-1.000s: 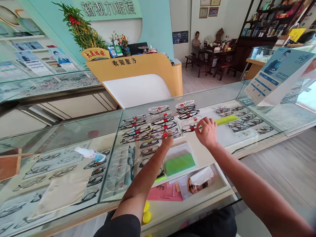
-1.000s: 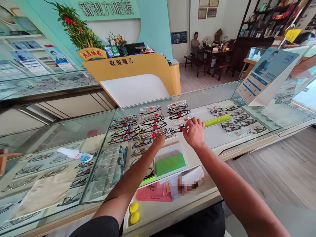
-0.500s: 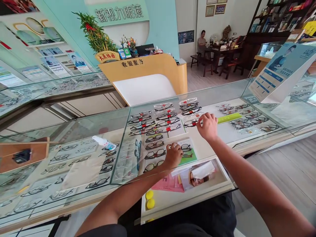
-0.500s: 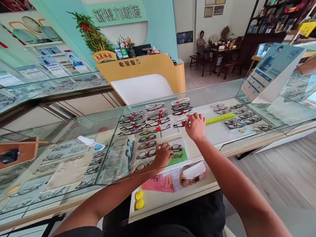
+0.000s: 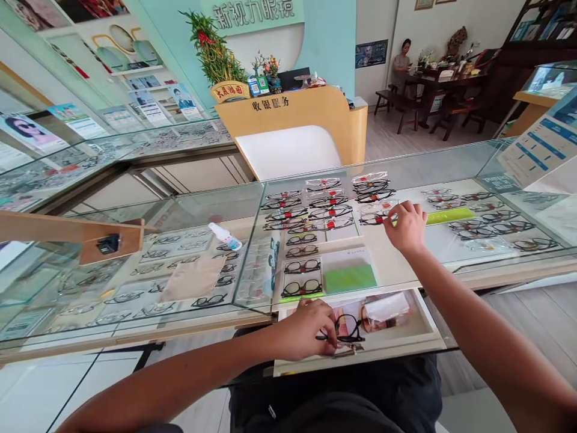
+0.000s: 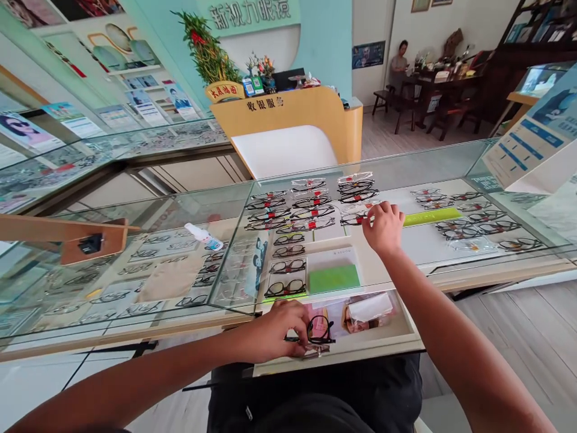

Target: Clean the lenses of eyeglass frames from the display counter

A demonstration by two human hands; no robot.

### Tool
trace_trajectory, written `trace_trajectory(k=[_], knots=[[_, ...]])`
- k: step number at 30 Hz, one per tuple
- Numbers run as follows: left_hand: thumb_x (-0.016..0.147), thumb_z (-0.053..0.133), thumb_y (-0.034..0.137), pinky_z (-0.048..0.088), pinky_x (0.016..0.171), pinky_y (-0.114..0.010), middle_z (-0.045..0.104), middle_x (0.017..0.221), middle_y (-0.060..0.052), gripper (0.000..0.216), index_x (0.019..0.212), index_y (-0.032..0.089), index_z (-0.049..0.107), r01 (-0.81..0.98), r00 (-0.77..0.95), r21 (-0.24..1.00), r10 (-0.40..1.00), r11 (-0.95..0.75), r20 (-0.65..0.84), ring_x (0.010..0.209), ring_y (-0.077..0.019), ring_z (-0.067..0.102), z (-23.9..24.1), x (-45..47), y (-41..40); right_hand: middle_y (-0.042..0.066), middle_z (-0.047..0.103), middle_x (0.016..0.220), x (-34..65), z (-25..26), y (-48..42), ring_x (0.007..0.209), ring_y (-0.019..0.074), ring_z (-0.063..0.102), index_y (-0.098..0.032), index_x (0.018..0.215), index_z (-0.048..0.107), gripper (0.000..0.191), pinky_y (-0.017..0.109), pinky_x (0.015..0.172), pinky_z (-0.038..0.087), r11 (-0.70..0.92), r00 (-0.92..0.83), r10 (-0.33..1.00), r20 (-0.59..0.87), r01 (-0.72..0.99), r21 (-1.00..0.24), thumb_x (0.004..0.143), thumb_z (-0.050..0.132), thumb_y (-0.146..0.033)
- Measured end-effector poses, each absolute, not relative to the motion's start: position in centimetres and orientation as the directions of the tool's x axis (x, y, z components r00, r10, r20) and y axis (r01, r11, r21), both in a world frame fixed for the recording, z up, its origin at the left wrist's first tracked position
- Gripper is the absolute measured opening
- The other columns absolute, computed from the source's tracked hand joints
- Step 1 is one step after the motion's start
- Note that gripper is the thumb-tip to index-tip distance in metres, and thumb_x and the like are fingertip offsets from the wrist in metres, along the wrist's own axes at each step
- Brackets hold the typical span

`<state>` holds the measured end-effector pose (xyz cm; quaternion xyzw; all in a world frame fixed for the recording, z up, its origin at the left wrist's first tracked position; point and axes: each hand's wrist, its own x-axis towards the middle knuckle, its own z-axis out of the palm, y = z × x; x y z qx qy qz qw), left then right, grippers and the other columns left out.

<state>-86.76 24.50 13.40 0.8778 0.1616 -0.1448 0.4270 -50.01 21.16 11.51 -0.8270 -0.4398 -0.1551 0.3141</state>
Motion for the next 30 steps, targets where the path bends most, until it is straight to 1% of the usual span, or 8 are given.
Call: trace_trajectory(k=[4, 8, 11, 13, 17, 19, 24, 30], knots=[[0.090, 0.087, 0.058, 0.033, 0.116, -0.046, 0.077, 0.123, -0.003, 0.028, 0.090, 0.030, 0.085, 0.349, 0.911, 0.721, 0.037, -0.598, -0.410, 0.127, -0.0283, 0.064, 17.6, -87.7, 24.4, 0.016, 0.073, 0.115, -50.1, 11.6, 21.1, 0.111, 0.0361, 0.054, -0.021, 0.091, 0.069, 0.010, 0.048, 0.092, 0.035, -0.432, 0.575, 0.636, 0.515, 0.818, -0.379, 0.092, 0.061, -0.026], [0.095, 0.085, 0.046, 0.032, 0.117, -0.045, 0.077, 0.121, -0.002, 0.017, 0.090, 0.030, 0.084, 0.259, 0.919, 0.689, -0.048, -0.677, -0.392, 0.131, -0.0280, 0.063, 22.9, -87.4, 26.2, 0.016, 0.072, 0.116, -50.1, 11.6, 21.1, 0.112, 0.0362, 0.054, -0.021, 0.091, 0.069, 0.011, 0.048, 0.092, 0.035, -0.446, 0.577, 0.642, 0.505, 0.817, -0.366, 0.092, 0.060, -0.026], [0.095, 0.084, 0.044, 0.032, 0.118, -0.044, 0.075, 0.127, -0.002, 0.012, 0.092, 0.032, 0.085, 0.262, 0.942, 0.571, 0.078, -0.778, -0.326, 0.135, -0.0291, 0.060, 26.9, -85.8, 29.9, 0.016, 0.072, 0.115, -50.0, 11.4, 21.1, 0.110, 0.0362, 0.054, -0.021, 0.091, 0.069, 0.011, 0.047, 0.091, 0.033, -0.436, 0.566, 0.640, 0.520, 0.824, -0.361, 0.092, 0.061, -0.028], [0.096, 0.079, 0.047, 0.034, 0.117, -0.042, 0.075, 0.120, -0.002, 0.018, 0.091, 0.030, 0.085, 0.263, 0.955, 0.483, 0.155, -0.835, -0.252, 0.126, -0.0273, 0.064, 29.0, -84.1, 33.7, 0.015, 0.072, 0.114, -49.9, 11.2, 21.1, 0.110, 0.0359, 0.054, -0.021, 0.090, 0.069, 0.012, 0.047, 0.090, 0.033, -0.431, 0.560, 0.639, 0.527, 0.828, -0.358, 0.092, 0.061, -0.029], [0.089, 0.073, 0.047, 0.047, 0.093, -0.030, 0.078, 0.114, 0.001, 0.023, 0.095, 0.027, 0.084, 0.286, 0.951, 0.335, 0.223, -0.898, -0.214, 0.104, -0.0208, 0.071, 31.3, -80.0, 43.2, 0.014, 0.072, 0.112, -49.6, 10.8, 21.1, 0.109, 0.0354, 0.053, -0.022, 0.089, 0.070, 0.012, 0.046, 0.089, 0.031, -0.426, 0.549, 0.633, 0.545, 0.836, -0.346, 0.091, 0.061, -0.030], [0.083, 0.075, 0.050, 0.047, 0.088, -0.028, 0.081, 0.111, 0.003, 0.029, 0.100, 0.030, 0.086, 0.399, 0.912, 0.209, 0.363, -0.893, -0.190, 0.097, -0.0198, 0.071, 31.4, -77.9, 48.0, 0.013, 0.073, 0.111, -49.5, 10.7, 21.2, 0.108, 0.0350, 0.053, -0.022, 0.089, 0.070, 0.012, 0.045, 0.088, 0.030, -0.426, 0.546, 0.632, 0.550, 0.838, -0.342, 0.091, 0.061, -0.030], [0.083, 0.077, 0.047, 0.043, 0.106, -0.040, 0.083, 0.102, 0.000, 0.031, 0.107, 0.031, 0.088, 0.680, 0.719, -0.079, 0.684, -0.729, -0.126, 0.103, -0.0260, 0.071, 29.4, -74.0, 56.4, 0.013, 0.073, 0.110, -49.4, 10.6, 21.2, 0.108, 0.0348, 0.053, -0.022, 0.088, 0.069, 0.012, 0.044, 0.087, 0.030, -0.421, 0.542, 0.626, 0.560, 0.840, -0.342, 0.092, 0.061, -0.029], [0.082, 0.079, 0.043, 0.037, 0.113, -0.052, 0.082, 0.107, -0.012, 0.028, 0.101, 0.026, 0.089, 0.740, 0.650, -0.155, 0.755, -0.655, -0.086, 0.124, -0.0377, 0.061, 25.1, -72.3, 61.0, 0.014, 0.073, 0.111, -49.4, 10.6, 21.2, 0.107, 0.0345, 0.054, -0.022, 0.090, 0.068, 0.014, 0.044, 0.086, 0.031, -0.428, 0.544, 0.628, 0.557, 0.839, -0.336, 0.094, 0.059, -0.031]])
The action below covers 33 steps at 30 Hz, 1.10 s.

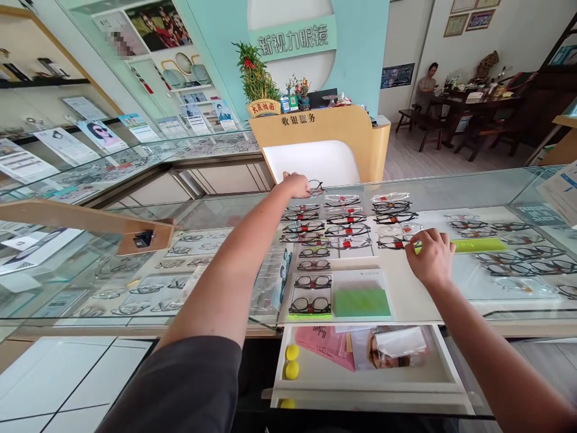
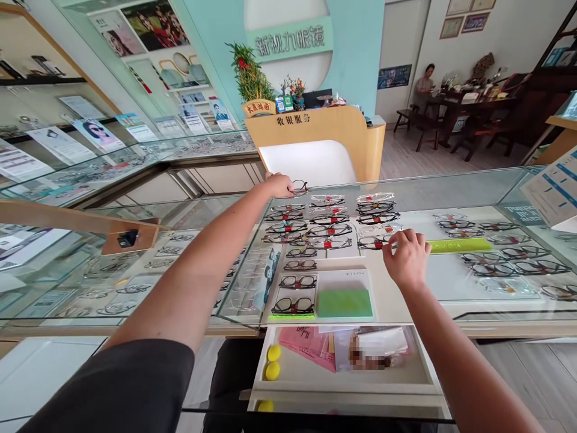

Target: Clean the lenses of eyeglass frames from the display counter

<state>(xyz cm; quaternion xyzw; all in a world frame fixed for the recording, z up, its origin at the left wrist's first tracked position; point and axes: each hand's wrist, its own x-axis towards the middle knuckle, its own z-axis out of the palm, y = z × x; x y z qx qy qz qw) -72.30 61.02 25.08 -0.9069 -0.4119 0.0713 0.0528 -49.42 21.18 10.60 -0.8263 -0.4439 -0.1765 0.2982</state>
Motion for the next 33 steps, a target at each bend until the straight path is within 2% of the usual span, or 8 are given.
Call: trace_trajectory(k=[3, 10, 19, 26, 33], knots=[[0.082, 0.080, 0.046, 0.034, 0.113, -0.052, 0.080, 0.112, -0.014, 0.028, 0.099, 0.025, 0.088, 0.742, 0.650, -0.164, 0.757, -0.650, -0.063, 0.130, -0.0404, 0.055, 23.3, -72.4, 62.7, 0.013, 0.073, 0.111, -49.5, 10.7, 21.2, 0.107, 0.0343, 0.054, -0.022, 0.090, 0.067, 0.013, 0.044, 0.086, 0.032, -0.428, 0.551, 0.633, 0.545, 0.835, -0.346, 0.095, 0.059, -0.030], [0.079, 0.078, 0.040, 0.031, 0.113, -0.054, 0.077, 0.121, -0.018, 0.029, 0.100, 0.023, 0.087, 0.746, 0.650, -0.180, 0.760, -0.642, -0.018, 0.132, -0.0428, 0.050, 20.2, -72.9, 64.9, 0.012, 0.073, 0.108, -49.7, 11.1, 21.2, 0.104, 0.0327, 0.056, -0.023, 0.089, 0.067, 0.011, 0.043, 0.085, 0.033, -0.417, 0.554, 0.625, 0.550, 0.832, -0.365, 0.095, 0.059, -0.028], [0.079, 0.078, 0.039, 0.035, 0.112, -0.053, 0.077, 0.106, -0.018, 0.022, 0.092, 0.023, 0.083, 0.758, 0.611, -0.201, 0.784, -0.620, -0.112, 0.127, -0.0410, 0.053, 19.1, -73.2, 66.0, 0.011, 0.072, 0.107, -49.9, 11.4, 21.1, 0.102, 0.0323, 0.056, -0.023, 0.088, 0.067, 0.010, 0.042, 0.085, 0.033, -0.403, 0.546, 0.608, 0.577, 0.838, -0.368, 0.095, 0.060, -0.026], [0.075, 0.079, 0.052, 0.035, 0.114, -0.055, 0.077, 0.107, -0.018, 0.032, 0.095, 0.027, 0.085, 0.757, 0.607, -0.192, 0.780, -0.625, -0.148, 0.133, -0.0440, 0.051, 19.4, -73.4, 66.2, 0.012, 0.072, 0.108, -50.0, 11.3, 21.1, 0.102, 0.0328, 0.054, -0.024, 0.088, 0.066, 0.010, 0.042, 0.085, 0.031, -0.403, 0.556, 0.608, 0.566, 0.831, -0.383, 0.095, 0.059, -0.027], [0.072, 0.084, 0.061, 0.035, 0.114, -0.053, 0.077, 0.116, -0.017, 0.043, 0.100, 0.027, 0.082, 0.769, 0.604, -0.153, 0.784, -0.621, -0.143, 0.133, -0.0435, 0.051, 19.5, -73.2, 66.2, 0.011, 0.072, 0.107, -49.9, 11.3, 21.1, 0.103, 0.0331, 0.056, -0.024, 0.089, 0.065, 0.011, 0.043, 0.087, 0.033, -0.407, 0.563, 0.609, 0.558, 0.827, -0.389, 0.096, 0.058, -0.028]])
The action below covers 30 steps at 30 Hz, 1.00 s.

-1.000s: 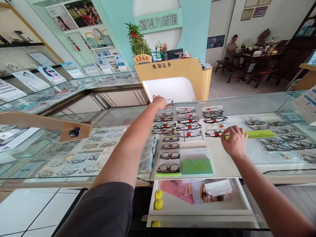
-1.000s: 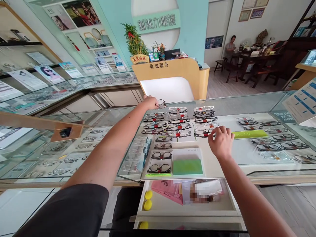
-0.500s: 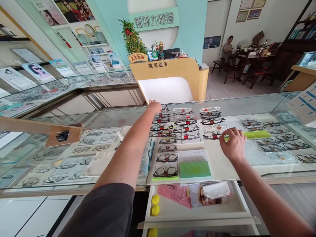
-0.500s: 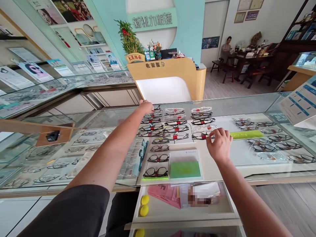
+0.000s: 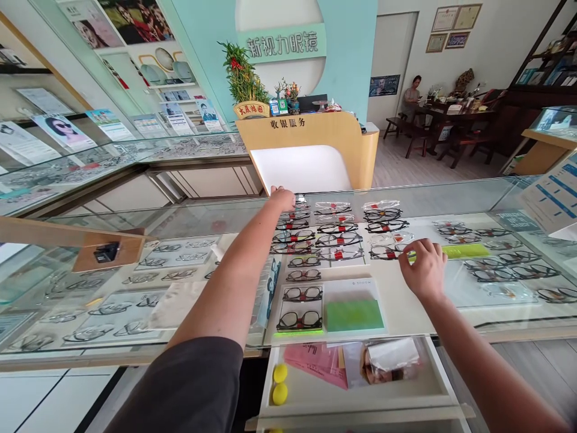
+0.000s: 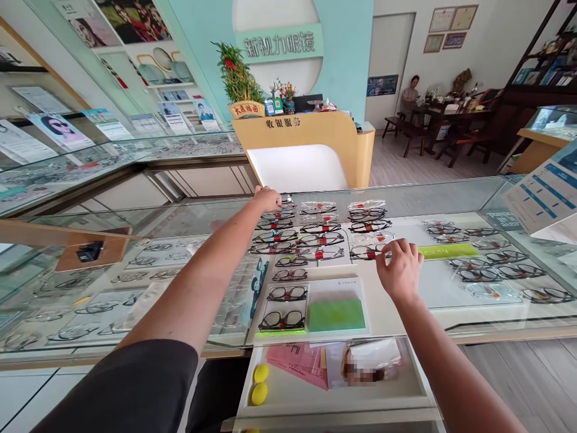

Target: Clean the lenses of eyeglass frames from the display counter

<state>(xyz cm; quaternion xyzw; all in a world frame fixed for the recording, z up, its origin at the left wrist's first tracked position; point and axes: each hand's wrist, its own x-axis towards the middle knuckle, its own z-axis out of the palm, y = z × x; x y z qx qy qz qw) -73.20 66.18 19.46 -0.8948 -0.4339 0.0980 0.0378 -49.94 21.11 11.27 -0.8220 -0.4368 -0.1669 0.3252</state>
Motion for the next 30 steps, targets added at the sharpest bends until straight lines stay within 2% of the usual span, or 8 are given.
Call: trace_trajectory(k=[5, 9, 11, 17, 23, 30], knots=[[0.074, 0.078, 0.057, 0.033, 0.115, -0.055, 0.077, 0.120, -0.015, 0.044, 0.106, 0.027, 0.078, 0.777, 0.606, -0.116, 0.784, -0.619, -0.132, 0.133, -0.0425, 0.052, 20.1, -73.0, 66.3, 0.011, 0.073, 0.105, -50.0, 11.3, 21.2, 0.103, 0.0328, 0.055, -0.024, 0.088, 0.066, 0.010, 0.043, 0.088, 0.033, -0.404, 0.558, 0.612, 0.560, 0.830, -0.385, 0.095, 0.059, -0.027], [0.082, 0.066, 0.058, 0.037, 0.112, -0.053, 0.071, 0.133, -0.022, 0.061, 0.132, 0.022, 0.067, 0.797, 0.597, -0.048, 0.798, -0.602, -0.084, 0.136, -0.0441, 0.052, 20.5, -72.8, 66.7, 0.010, 0.073, 0.106, -50.0, 11.3, 21.2, 0.103, 0.0327, 0.055, -0.024, 0.089, 0.066, 0.010, 0.043, 0.088, 0.033, -0.406, 0.557, 0.615, 0.558, 0.831, -0.381, 0.095, 0.059, -0.026], [0.089, 0.057, 0.057, 0.038, 0.110, -0.052, 0.069, 0.134, -0.023, 0.063, 0.140, 0.021, 0.060, 0.805, 0.591, -0.011, 0.803, -0.593, -0.075, 0.138, -0.0439, 0.053, 20.3, -72.5, 66.9, 0.010, 0.073, 0.105, -49.9, 11.2, 21.2, 0.103, 0.0326, 0.055, -0.024, 0.089, 0.066, 0.010, 0.042, 0.088, 0.033, -0.406, 0.555, 0.616, 0.559, 0.832, -0.379, 0.095, 0.059, -0.026], [0.097, 0.040, 0.063, 0.038, 0.111, -0.052, 0.073, 0.124, -0.021, 0.059, 0.135, 0.023, 0.060, 0.808, 0.588, 0.022, 0.803, -0.589, -0.096, 0.136, -0.0423, 0.055, 19.4, -71.2, 66.6, 0.010, 0.072, 0.105, -50.0, 11.2, 21.2, 0.102, 0.0320, 0.055, -0.024, 0.089, 0.065, 0.011, 0.042, 0.087, 0.032, -0.400, 0.553, 0.619, 0.558, 0.833, -0.382, 0.096, 0.058, -0.027], [0.101, 0.022, 0.079, 0.032, 0.118, -0.053, 0.072, 0.133, -0.023, 0.079, 0.139, 0.020, 0.058, 0.800, 0.598, -0.012, 0.798, -0.600, -0.082, 0.144, -0.0418, 0.051, 18.7, -70.5, 66.5, 0.011, 0.072, 0.104, -50.0, 11.4, 21.3, 0.102, 0.0320, 0.055, -0.024, 0.088, 0.065, 0.010, 0.042, 0.087, 0.032, -0.413, 0.567, 0.611, 0.552, 0.824, -0.389, 0.095, 0.059, -0.026], [0.104, 0.019, 0.078, 0.029, 0.120, -0.053, 0.073, 0.134, -0.026, 0.084, 0.144, 0.015, 0.056, 0.779, 0.621, -0.060, 0.781, -0.624, -0.061, 0.141, -0.0420, 0.056, 18.2, -70.5, 67.0, 0.011, 0.072, 0.105, -49.9, 11.6, 21.3, 0.103, 0.0324, 0.055, -0.024, 0.088, 0.066, 0.010, 0.042, 0.088, 0.033, -0.417, 0.575, 0.622, 0.532, 0.818, -0.397, 0.095, 0.059, -0.026]])
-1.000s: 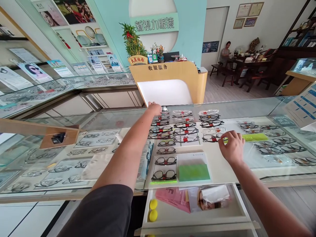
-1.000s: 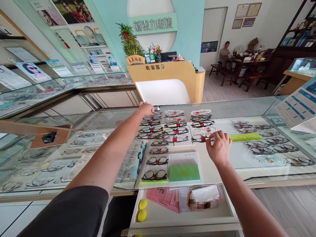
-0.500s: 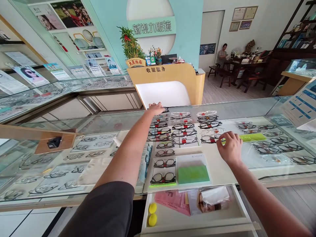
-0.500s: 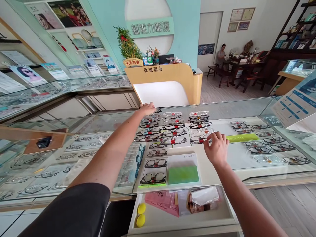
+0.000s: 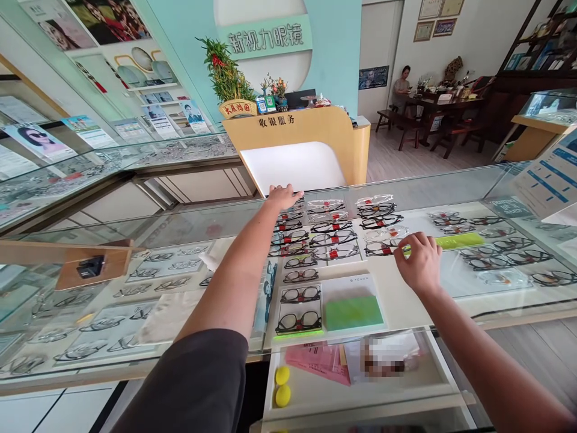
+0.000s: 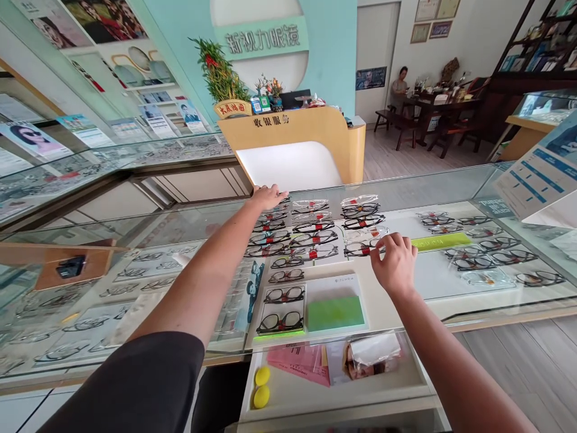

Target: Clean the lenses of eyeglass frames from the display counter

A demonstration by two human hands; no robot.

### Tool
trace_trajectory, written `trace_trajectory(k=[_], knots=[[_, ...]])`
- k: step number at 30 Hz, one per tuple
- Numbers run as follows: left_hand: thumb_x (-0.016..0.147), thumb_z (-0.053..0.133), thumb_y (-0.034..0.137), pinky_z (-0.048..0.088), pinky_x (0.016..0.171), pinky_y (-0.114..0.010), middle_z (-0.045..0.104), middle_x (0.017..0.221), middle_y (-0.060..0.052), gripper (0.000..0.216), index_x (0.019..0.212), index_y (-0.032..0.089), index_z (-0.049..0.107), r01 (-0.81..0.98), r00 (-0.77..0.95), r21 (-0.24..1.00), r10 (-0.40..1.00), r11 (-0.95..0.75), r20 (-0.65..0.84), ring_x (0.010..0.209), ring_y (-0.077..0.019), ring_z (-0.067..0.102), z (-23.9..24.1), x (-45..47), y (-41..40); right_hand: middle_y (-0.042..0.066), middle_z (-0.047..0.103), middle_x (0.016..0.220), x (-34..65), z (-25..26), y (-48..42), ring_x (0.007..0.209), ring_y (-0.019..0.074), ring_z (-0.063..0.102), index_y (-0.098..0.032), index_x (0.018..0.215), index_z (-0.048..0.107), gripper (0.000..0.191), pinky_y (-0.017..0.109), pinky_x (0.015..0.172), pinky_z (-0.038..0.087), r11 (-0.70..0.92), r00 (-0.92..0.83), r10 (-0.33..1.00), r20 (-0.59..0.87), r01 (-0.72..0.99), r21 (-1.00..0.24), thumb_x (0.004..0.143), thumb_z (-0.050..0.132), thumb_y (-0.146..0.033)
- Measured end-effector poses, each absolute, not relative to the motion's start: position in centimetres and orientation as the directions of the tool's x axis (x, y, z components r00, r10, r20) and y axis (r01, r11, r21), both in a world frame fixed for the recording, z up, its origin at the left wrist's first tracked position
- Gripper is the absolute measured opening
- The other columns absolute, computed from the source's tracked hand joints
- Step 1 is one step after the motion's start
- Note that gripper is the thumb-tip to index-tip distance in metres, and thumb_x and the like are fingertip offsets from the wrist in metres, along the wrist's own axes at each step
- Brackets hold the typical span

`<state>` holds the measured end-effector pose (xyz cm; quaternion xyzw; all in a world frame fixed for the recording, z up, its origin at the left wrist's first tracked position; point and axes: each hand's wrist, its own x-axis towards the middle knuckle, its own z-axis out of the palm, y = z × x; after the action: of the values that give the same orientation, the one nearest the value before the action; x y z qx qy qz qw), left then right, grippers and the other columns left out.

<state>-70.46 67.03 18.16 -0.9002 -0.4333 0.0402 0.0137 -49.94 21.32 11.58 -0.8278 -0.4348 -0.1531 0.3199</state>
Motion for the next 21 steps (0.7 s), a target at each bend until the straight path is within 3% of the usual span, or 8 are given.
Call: trace_trajectory(k=[9, 12, 15, 18, 21], knots=[[0.106, 0.022, 0.077, 0.033, 0.118, -0.052, 0.073, 0.133, -0.026, 0.080, 0.139, 0.016, 0.062, 0.795, 0.602, -0.061, 0.797, -0.604, -0.048, 0.140, -0.0421, 0.057, 19.4, -70.4, 65.1, 0.012, 0.072, 0.105, -49.8, 11.6, 21.3, 0.103, 0.0328, 0.057, -0.023, 0.087, 0.066, 0.010, 0.043, 0.088, 0.033, -0.420, 0.580, 0.618, 0.531, 0.815, -0.400, 0.094, 0.059, -0.025], [0.108, 0.033, 0.068, 0.030, 0.120, -0.054, 0.071, 0.138, -0.025, 0.067, 0.139, 0.016, 0.061, 0.799, 0.602, -0.045, 0.797, -0.600, 0.053, 0.145, -0.0432, 0.051, 21.3, -70.5, 63.6, 0.012, 0.072, 0.106, -49.8, 11.6, 21.3, 0.104, 0.0329, 0.057, -0.023, 0.086, 0.066, 0.011, 0.043, 0.088, 0.034, -0.430, 0.585, 0.619, 0.524, 0.811, -0.398, 0.094, 0.059, -0.026], [0.105, 0.053, 0.046, 0.029, 0.121, -0.056, 0.071, 0.140, -0.020, 0.039, 0.129, 0.019, 0.065, 0.779, 0.616, -0.024, 0.758, -0.626, 0.214, 0.143, -0.0429, 0.051, 24.1, -70.3, 61.3, 0.013, 0.072, 0.107, -49.7, 11.5, 21.3, 0.105, 0.0337, 0.057, -0.023, 0.087, 0.066, 0.010, 0.044, 0.088, 0.034, -0.434, 0.589, 0.618, 0.521, 0.808, -0.400, 0.093, 0.060, -0.027], [0.095, 0.062, 0.027, 0.039, 0.113, -0.054, 0.078, 0.115, -0.013, 0.016, 0.107, 0.020, 0.070, 0.695, 0.636, 0.081, 0.662, -0.715, 0.396, 0.124, -0.0388, 0.062, 27.1, -70.6, 56.9, 0.013, 0.072, 0.108, -49.6, 11.5, 21.2, 0.105, 0.0339, 0.056, -0.023, 0.088, 0.067, 0.011, 0.044, 0.087, 0.033, -0.430, 0.588, 0.618, 0.521, 0.809, -0.402, 0.093, 0.059, -0.029], [0.093, 0.063, 0.021, 0.047, 0.103, -0.046, 0.076, 0.103, -0.005, 0.010, 0.101, 0.021, 0.069, 0.507, 0.707, 0.192, 0.533, -0.840, 0.464, 0.105, -0.0282, 0.067, 29.8, -72.2, 49.9, 0.014, 0.072, 0.109, -49.5, 11.4, 21.1, 0.105, 0.0338, 0.055, -0.023, 0.087, 0.067, 0.013, 0.045, 0.086, 0.032, -0.432, 0.584, 0.623, 0.520, 0.812, -0.393, 0.093, 0.059, -0.030]])
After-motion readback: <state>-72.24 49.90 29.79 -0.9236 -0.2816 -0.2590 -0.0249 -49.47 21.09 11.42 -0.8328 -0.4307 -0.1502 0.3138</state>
